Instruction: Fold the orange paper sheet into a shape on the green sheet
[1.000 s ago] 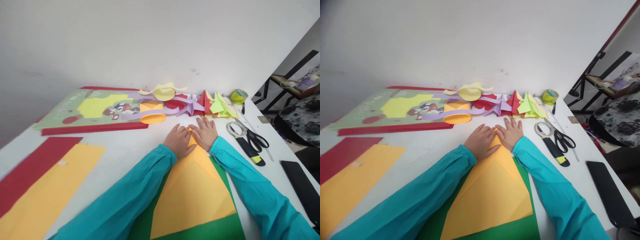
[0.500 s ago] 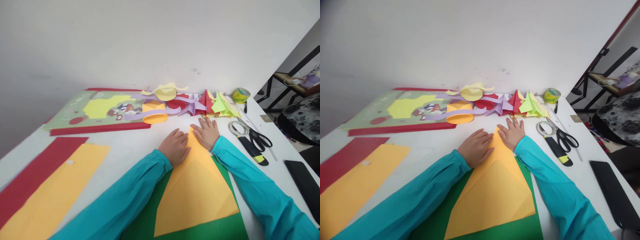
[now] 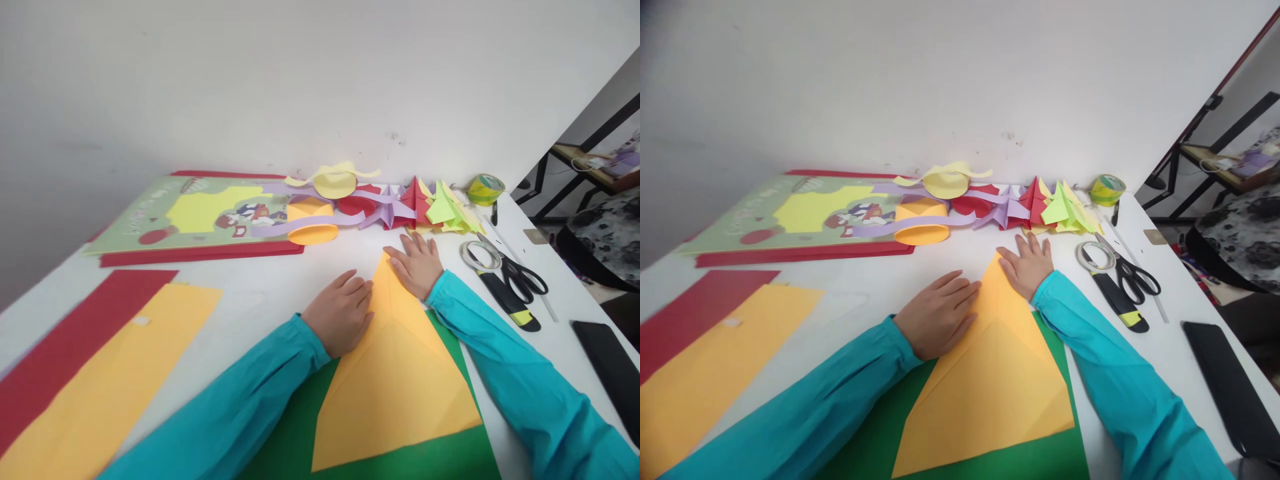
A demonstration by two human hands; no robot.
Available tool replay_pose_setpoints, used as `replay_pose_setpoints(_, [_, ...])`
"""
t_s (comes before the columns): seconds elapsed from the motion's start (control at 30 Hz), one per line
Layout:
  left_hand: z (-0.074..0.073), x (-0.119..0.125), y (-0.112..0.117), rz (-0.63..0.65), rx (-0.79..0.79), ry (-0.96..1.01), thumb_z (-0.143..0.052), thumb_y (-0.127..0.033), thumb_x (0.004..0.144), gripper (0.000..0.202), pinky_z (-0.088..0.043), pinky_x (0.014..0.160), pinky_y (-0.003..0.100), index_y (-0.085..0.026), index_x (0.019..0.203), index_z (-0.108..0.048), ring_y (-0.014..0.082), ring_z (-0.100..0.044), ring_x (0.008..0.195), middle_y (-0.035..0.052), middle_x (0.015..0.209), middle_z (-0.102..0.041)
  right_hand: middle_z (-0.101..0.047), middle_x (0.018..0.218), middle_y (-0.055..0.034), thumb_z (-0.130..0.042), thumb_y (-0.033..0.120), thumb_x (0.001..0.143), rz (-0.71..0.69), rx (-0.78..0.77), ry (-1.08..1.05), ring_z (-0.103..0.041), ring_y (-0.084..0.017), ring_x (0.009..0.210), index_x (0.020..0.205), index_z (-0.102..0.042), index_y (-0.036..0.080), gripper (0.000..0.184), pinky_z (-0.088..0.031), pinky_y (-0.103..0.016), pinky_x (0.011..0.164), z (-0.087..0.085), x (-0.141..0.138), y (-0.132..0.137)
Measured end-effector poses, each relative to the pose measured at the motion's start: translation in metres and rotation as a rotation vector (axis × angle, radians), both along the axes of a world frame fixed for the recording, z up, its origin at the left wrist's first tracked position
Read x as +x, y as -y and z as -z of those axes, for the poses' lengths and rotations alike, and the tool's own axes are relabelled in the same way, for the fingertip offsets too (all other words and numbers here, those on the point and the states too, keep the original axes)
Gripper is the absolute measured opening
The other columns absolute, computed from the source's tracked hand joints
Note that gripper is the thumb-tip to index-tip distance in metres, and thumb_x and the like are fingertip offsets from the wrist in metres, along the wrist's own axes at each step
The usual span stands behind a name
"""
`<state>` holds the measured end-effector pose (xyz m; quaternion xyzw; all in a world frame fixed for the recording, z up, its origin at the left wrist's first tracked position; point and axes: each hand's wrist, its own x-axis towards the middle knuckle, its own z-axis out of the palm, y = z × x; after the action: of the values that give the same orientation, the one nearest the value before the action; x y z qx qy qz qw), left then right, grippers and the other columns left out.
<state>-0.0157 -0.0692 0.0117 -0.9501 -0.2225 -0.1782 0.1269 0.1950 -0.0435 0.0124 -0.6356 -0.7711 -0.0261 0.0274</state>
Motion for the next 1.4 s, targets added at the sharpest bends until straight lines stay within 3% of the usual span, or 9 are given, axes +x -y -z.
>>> replay_pose_setpoints(0.33, [-0.002, -0.011, 0.019, 0.028, 0.012, 0.048, -0.043, -0.019, 0.089, 0.033, -0.049, 0.094, 0.042, -0.004, 0.096, -0.071, 0.0249, -0.059, 0.09, 0.0151, 0.102, -0.071, -0.035, 0.151, -0.0073, -0.024, 0.047, 0.099, 0.003, -0.026, -0.006, -0.021, -0.035, 0.142, 0.139, -0.045, 0.039, 0.046, -0.019, -0.062, 0.108, -0.003, 0.0, 0.0])
replay_pose_setpoints(0.8, [0.0, -0.023, 0.025, 0.083, -0.005, 0.047, -0.045, -0.011, 0.086, 0.027, -0.049, 0.094, 0.045, -0.006, 0.097, -0.07, 0.0243, -0.059, 0.09, 0.0179, 0.104, -0.069, -0.033, 0.153, -0.0078, -0.029, 0.053, 0.097, -0.007, -0.044, 0.031, -0.02, -0.037, 0.141, 0.141, -0.043, 0.039, 0.048, -0.018, -0.063, 0.107, -0.005, -0.001, 0.0])
replay_pose_setpoints(1.13, [0.005, -0.023, 0.03, 0.091, 0.095, 0.005, -0.045, -0.009, 0.085, 0.026, -0.048, 0.096, 0.045, -0.007, 0.092, -0.07, 0.0246, -0.057, 0.089, 0.017, 0.1, -0.07, -0.033, 0.152, -0.0098, -0.029, 0.053, 0.097, -0.013, -0.041, 0.014, -0.02, -0.038, 0.141, 0.14, -0.043, 0.038, 0.047, -0.018, -0.064, 0.107, -0.003, 0.0, 0.0])
replay_pose_setpoints(1.4, [0.001, -0.024, 0.033, 0.101, 0.112, 0.0, -0.044, -0.008, 0.085, 0.027, -0.051, 0.093, 0.043, -0.011, 0.085, -0.071, 0.023, -0.058, 0.088, 0.0149, 0.097, -0.071, -0.033, 0.152, -0.0092, -0.028, 0.053, 0.097, -0.01, -0.045, 0.013, -0.02, -0.038, 0.141, 0.14, -0.043, 0.038, 0.048, -0.018, -0.064, 0.106, -0.003, 0.0, 0.0])
